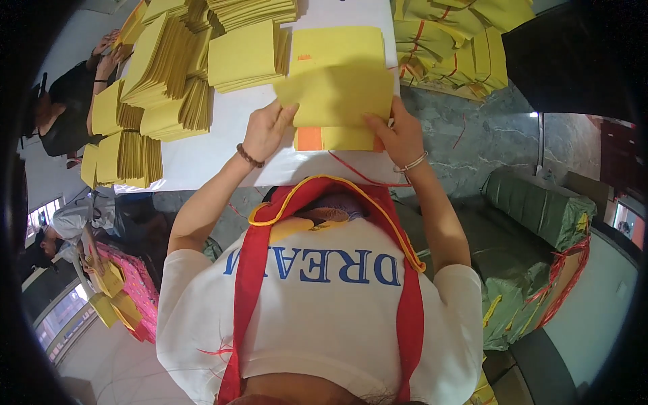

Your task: Organizing and stacking yellow joss paper on a table in a manual production facility.

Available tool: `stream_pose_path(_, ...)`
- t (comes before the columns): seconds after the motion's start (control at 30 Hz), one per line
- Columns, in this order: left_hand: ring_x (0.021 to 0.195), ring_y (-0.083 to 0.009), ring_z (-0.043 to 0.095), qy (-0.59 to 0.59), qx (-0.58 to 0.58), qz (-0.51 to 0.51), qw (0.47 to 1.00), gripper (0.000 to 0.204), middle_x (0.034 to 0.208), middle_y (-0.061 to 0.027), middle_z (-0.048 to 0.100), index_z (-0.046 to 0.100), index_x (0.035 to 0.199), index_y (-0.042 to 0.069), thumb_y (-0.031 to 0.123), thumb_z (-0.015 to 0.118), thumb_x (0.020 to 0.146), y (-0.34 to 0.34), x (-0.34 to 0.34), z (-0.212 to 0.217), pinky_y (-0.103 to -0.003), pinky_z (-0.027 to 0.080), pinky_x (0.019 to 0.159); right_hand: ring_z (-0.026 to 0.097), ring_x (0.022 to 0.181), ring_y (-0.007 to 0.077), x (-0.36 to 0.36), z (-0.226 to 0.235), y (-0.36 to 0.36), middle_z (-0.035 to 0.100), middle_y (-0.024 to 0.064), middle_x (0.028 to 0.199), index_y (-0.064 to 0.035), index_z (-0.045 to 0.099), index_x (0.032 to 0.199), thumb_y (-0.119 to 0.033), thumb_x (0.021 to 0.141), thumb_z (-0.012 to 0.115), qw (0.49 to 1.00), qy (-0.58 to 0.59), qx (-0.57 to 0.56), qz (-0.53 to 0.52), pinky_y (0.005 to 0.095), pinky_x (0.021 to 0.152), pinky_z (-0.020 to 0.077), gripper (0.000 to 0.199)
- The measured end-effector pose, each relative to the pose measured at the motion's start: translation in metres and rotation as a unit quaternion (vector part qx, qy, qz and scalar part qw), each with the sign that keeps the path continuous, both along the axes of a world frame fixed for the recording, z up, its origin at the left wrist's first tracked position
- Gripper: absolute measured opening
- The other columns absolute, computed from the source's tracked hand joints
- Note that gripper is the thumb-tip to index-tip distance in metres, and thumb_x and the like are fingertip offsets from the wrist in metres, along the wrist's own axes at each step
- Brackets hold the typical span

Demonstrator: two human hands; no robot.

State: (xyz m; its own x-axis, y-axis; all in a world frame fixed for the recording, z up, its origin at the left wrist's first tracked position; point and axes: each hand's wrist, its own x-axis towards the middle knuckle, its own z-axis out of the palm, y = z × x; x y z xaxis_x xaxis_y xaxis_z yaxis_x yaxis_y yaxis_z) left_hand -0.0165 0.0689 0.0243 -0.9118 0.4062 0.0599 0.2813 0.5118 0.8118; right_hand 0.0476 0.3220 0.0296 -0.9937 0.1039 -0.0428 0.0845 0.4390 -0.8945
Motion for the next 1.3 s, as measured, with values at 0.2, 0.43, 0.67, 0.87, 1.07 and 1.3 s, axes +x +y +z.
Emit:
stream_pose_path(0.2,0.05,-0.0217,0.053,-0.158,0.055,0.048,0.985,0.027,0.058,-0.0143,0.055,0.051,0.085,-0.001,0.025,0.054,0.092,0.006,-0.023,-0.018,-0.035,0.04,0.049,0.065,0.068,0.0174,-0.018,-0.009,-0.002,0.068,0.0113,0.084,-0.0057,0.057,0.119,-0.023,0.079,0.069,0.998,0.03,0.021,-0.053,0.0289,0.059,0.0477,0.045)
stream_pose_path(0.43,0.053,-0.0163,0.055,-0.221,0.076,0.082,0.969,0.026,0.064,-0.0111,0.061,0.049,0.106,-0.001,0.02,0.054,0.092,0.012,-0.027,-0.013,-0.033,0.043,0.051,0.067,0.076,0.0202,-0.023,-0.016,-0.008,0.068,0.0147,0.088,-0.0076,0.057,0.121,-0.021,0.079,0.068,0.996,0.036,0.012,-0.082,0.0304,0.067,0.0494,0.045)
stream_pose_path(0.67,0.074,-0.0282,0.061,0.126,-0.013,0.099,0.987,0.026,0.081,-0.0114,0.063,0.052,0.109,0.001,0.013,0.057,0.086,0.013,-0.02,0.014,-0.038,0.046,0.064,0.06,0.07,0.0087,-0.027,-0.018,-0.005,0.069,0.0088,0.09,-0.0069,0.057,0.124,-0.021,0.081,0.068,0.995,0.024,0.066,-0.072,0.0241,0.063,0.0468,0.047)
stream_pose_path(0.87,0.117,-0.0299,0.045,0.329,-0.125,-0.18,0.919,0.044,0.126,-0.0125,0.05,0.052,0.122,0.006,0.022,0.063,0.082,0.044,-0.015,0.011,-0.041,0.038,0.092,0.067,0.082,0.0296,-0.029,-0.02,-0.004,0.067,0.0185,0.091,-0.0064,0.057,0.121,-0.025,0.079,0.067,0.996,0.019,0.049,-0.068,0.034,0.072,0.0501,0.046)
stream_pose_path(1.07,0.127,-0.0304,0.036,0.294,-0.204,-0.205,0.911,0.061,0.139,-0.0136,0.039,0.042,0.135,0.012,0.044,0.057,0.085,0.048,-0.016,-0.009,-0.044,0.031,0.102,0.065,0.085,0.0303,-0.029,-0.019,-0.009,0.065,0.0194,0.098,-0.0035,0.057,0.12,-0.025,0.082,0.065,0.995,0.045,0.043,-0.076,0.0354,0.073,0.0491,0.045)
stream_pose_path(1.3,0.128,-0.0311,0.034,0.283,-0.207,-0.213,0.912,0.064,0.14,-0.0134,0.038,0.041,0.136,0.013,0.047,0.057,0.084,0.048,-0.018,-0.013,-0.045,0.03,0.103,0.034,0.133,0.0264,0.002,-0.018,-0.02,0.036,0.0121,0.144,-0.0082,0.043,0.135,-0.041,0.088,0.052,0.901,0.132,0.411,0.05,0.0568,0.104,0.0183,0.058)
